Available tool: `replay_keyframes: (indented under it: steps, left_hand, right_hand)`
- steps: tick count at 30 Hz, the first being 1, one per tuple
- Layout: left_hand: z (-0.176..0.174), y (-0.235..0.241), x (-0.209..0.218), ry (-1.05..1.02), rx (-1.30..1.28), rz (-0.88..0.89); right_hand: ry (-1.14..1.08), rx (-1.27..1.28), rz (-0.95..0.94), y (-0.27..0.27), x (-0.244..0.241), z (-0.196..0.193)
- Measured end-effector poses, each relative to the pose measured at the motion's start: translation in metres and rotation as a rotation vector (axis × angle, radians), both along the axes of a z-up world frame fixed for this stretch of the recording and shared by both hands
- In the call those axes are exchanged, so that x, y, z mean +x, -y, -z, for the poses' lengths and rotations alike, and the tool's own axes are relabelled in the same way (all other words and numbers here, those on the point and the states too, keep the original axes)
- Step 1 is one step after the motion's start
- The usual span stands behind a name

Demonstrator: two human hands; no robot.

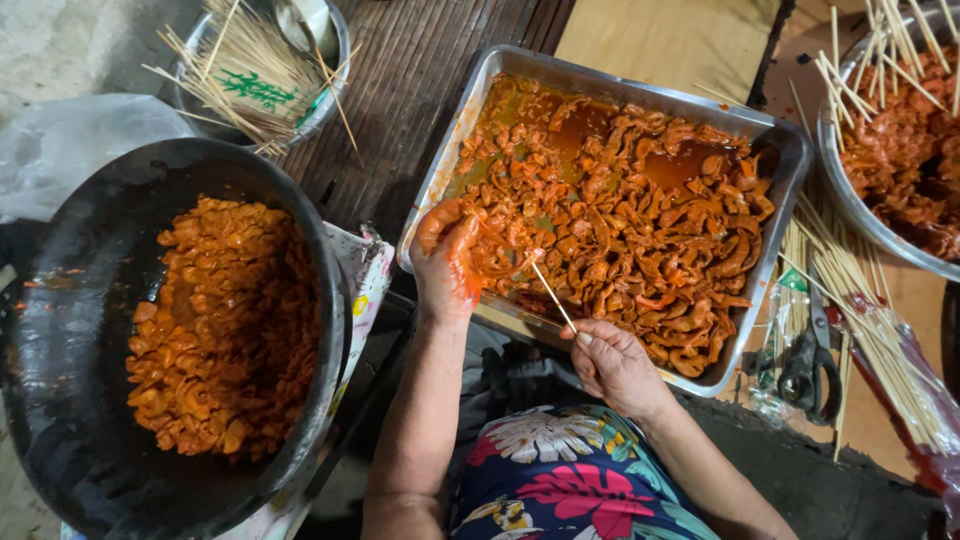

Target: The person threads pieces of marinated meat onto wooden skewers by hand, picking meat from a metal tray and placing the completed skewers into a bowl.

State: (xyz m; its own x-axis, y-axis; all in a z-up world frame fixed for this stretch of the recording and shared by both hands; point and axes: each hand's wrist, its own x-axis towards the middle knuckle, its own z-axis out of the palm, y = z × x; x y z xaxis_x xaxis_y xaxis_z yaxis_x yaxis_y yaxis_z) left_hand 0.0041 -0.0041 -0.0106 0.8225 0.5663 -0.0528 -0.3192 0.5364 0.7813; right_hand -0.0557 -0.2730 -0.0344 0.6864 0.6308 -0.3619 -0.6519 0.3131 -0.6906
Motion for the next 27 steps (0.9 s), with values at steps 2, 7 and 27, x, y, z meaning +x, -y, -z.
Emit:
replay_keyframes:
  steps: [2, 7, 27]
  left_hand:
    - [-0.004, 0.004, -0.001, -0.015, -0.045, 0.005]
    - [-0.024, 0.013, -0.008, -0.088, 0.047, 0.100]
    - [-0.076, 0.045, -0.034, -0.197, 1.423, 0.482]
  right_hand:
    - [-0.026, 0.010, 0.017, 0.000, 0.002, -0.001]
    - [-0.035, 0.037, 0.014, 0.001, 0.006, -0.004]
    - [0.345, -0.381, 0.168, -0.023, 0.018, -0.002]
